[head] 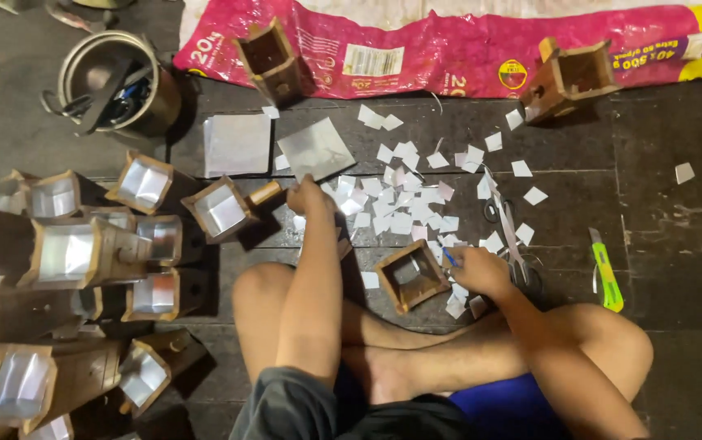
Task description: Fitting small reflective metal sheets into wooden lantern frames by applying glue, placing the sheets, and pressing them into place.
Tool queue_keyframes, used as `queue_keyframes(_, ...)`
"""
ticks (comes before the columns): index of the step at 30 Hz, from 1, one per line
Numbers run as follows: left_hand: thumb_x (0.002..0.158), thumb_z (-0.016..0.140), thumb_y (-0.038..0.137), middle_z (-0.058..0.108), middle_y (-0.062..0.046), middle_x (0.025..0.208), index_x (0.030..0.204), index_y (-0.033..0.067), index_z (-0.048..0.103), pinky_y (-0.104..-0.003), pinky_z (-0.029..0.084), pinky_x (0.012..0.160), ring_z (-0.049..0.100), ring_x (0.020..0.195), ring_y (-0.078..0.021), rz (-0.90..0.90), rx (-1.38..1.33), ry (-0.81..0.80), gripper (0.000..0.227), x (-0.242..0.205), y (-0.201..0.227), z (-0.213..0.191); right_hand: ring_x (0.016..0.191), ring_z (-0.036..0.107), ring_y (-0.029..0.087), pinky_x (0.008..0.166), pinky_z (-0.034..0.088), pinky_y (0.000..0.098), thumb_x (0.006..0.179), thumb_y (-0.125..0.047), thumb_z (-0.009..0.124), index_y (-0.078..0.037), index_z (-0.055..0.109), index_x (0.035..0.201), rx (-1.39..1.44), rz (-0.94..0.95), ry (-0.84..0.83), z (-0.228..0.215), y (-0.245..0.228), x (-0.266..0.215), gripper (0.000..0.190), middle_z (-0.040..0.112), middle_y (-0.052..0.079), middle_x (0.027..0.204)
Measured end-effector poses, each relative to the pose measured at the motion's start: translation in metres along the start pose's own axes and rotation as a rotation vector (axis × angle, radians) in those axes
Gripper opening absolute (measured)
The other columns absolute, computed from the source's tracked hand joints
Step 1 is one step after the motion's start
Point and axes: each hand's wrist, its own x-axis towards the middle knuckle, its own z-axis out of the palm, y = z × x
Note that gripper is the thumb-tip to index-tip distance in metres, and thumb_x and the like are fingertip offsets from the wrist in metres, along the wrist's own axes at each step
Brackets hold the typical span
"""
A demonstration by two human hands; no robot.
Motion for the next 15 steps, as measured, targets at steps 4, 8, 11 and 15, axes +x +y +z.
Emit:
queue_keyframes(4, 0.092, 0.061, 0.007, 0.059, -0.005, 0.079, 0.128, -0.0068, 0.057, -0.027, 0.050, 0.060, 0.063, 0.059, -0.0141, -0.012, 0.105, -0.334, 0.039, -0.040, 0.011, -0.039, 0.089, 0.073, 0.044, 0.081, 0.055, 0.0529, 0.079, -0.035, 0.073, -0.011, 0.069, 0.085, 0.301, 0.000, 0.264, 0.014, 0.021, 0.019, 0.026, 0.069, 0.016, 0.074)
queue_keyframes(8, 0.090, 0.061, 0.012, 0.056, -0.006, 0.081, 0.121, 0.0031, 0.056, -0.022, 0.053, 0.051, 0.061, 0.057, -0.0118, -0.008, 0.146, -0.558, 0.032, -0.069, 0.018, -0.088, 0.079, 0.064, 0.035, 0.076, 0.050, 0.0446, 0.084, -0.026, 0.070, -0.009, 0.061, 0.076, 0.573, -0.060, 0.415, 0.007, -0.003, -0.022, 0.020, 0.057, 0.017, 0.069)
queue_keyframes(11, 0.084, 0.058, 0.003, 0.055, -0.004, 0.082, 0.107, 0.0022, 0.057, -0.028, 0.059, 0.056, 0.066, 0.062, -0.0148, 0.029, 0.177, -0.693, 0.024, -0.098, 0.046, -0.130, 0.056, 0.058, 0.022, 0.059, 0.047, 0.0349, 0.082, -0.011, 0.058, -0.011, 0.063, 0.095, 0.831, -0.113, 0.446, 0.011, -0.017, -0.051, 0.014, 0.055, 0.008, 0.059)
queue_keyframes(15, 0.068, 0.064, -0.009, 0.057, -0.015, 0.081, 0.104, -0.0052, 0.057, -0.037, 0.058, 0.059, 0.065, 0.067, -0.0231, 0.203, 0.220, -0.903, 0.037, -0.141, 0.099, -0.189, 0.076, 0.061, 0.028, 0.068, 0.051, 0.0431, 0.088, -0.028, 0.071, 0.000, 0.061, 0.126, 0.951, -0.213, 0.281, 0.016, -0.033, -0.085, 0.048, 0.061, 0.019, 0.095)
